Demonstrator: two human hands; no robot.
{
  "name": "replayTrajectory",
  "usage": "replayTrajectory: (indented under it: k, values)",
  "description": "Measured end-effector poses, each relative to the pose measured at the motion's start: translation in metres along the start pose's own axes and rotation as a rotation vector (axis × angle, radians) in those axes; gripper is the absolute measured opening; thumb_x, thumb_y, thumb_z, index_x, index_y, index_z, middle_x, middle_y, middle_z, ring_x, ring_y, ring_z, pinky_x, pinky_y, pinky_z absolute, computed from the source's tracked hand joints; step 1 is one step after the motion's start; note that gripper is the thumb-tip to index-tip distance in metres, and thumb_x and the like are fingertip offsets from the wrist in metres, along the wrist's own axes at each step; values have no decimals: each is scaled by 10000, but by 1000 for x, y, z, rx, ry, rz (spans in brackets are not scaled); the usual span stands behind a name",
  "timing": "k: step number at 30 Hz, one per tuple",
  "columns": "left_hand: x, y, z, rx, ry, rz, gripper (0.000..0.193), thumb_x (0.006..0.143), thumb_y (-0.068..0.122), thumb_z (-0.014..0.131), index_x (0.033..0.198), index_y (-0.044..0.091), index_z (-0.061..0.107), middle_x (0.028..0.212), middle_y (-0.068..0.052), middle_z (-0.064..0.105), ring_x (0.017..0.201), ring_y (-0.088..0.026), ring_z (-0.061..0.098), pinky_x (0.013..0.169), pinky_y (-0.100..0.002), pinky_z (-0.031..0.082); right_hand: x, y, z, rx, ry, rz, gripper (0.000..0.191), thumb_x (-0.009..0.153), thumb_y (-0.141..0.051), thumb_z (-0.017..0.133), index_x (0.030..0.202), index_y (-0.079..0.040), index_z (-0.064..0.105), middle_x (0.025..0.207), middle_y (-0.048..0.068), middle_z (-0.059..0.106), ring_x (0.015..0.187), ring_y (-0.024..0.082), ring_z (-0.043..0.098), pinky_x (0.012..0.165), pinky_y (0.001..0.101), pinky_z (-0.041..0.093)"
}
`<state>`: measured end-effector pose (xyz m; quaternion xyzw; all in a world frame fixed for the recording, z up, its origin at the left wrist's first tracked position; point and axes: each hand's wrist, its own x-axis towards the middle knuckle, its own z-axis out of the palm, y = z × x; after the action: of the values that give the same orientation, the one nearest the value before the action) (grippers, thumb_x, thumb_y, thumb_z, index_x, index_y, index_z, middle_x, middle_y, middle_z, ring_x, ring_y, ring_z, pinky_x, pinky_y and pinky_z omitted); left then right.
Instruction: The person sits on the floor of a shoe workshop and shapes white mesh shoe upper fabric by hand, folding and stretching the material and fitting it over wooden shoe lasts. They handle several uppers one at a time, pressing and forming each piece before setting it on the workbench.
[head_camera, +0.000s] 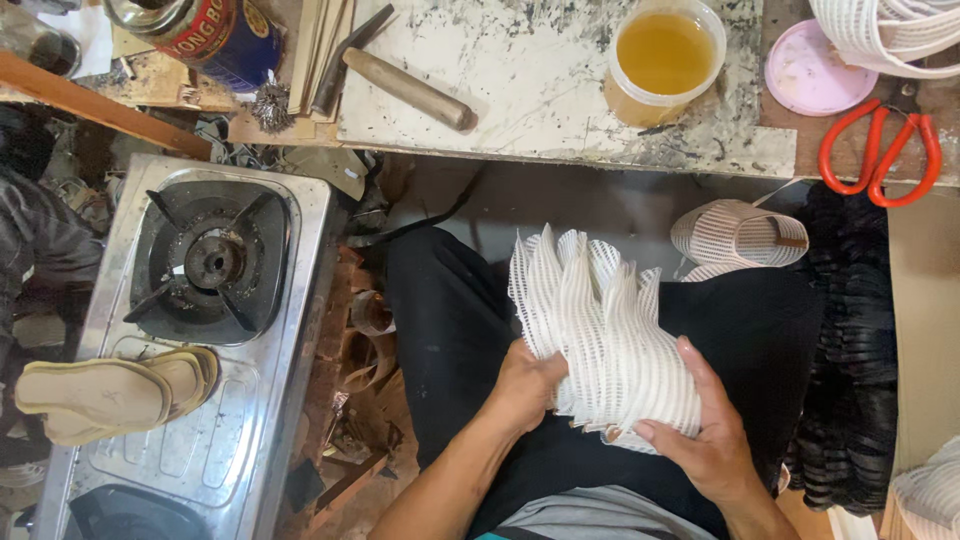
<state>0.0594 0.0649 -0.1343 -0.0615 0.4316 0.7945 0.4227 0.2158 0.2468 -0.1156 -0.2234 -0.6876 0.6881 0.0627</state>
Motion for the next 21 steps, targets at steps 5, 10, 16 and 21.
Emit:
replayTrajectory:
  k: [5,10,16,21]
  values:
    - [-2,-1,-4,53,13,79,311,873,-82,619,1172,-97,703,1113,-149,769,960,-218,743,872,-349,595,-1,0,4,82,-19,32,1016,701,32,759,1583,26,256,1461,231,513,1271,253,576,1032,363,473]
    - [-5,-1,-2,12,15,83,267,909,-60,670,1174,-68,697,1100,-124,763,944,-186,730,855,-331,590,-1,4,2,106,31,-45,981,735,65,723,1601,40,262,1453,261,518,1298,275,555,1068,381,453]
    - [-11,3,-3,-31,-104,76,327,1061,192,577,1232,-70,670,1145,-128,739,991,-165,700,906,-318,555,2,7,3,179,4,-39,1004,734,50,722,1608,17,229,1476,268,493,1338,303,533,1080,415,451]
    - [-16,10,-8,-40,-135,34,493,1095,335,485,1255,-105,638,1172,-157,724,1030,-186,690,941,-323,530,2,4,7,167,-21,-50,1044,732,38,725,1627,-4,190,1505,269,468,1371,300,506,1110,419,424]
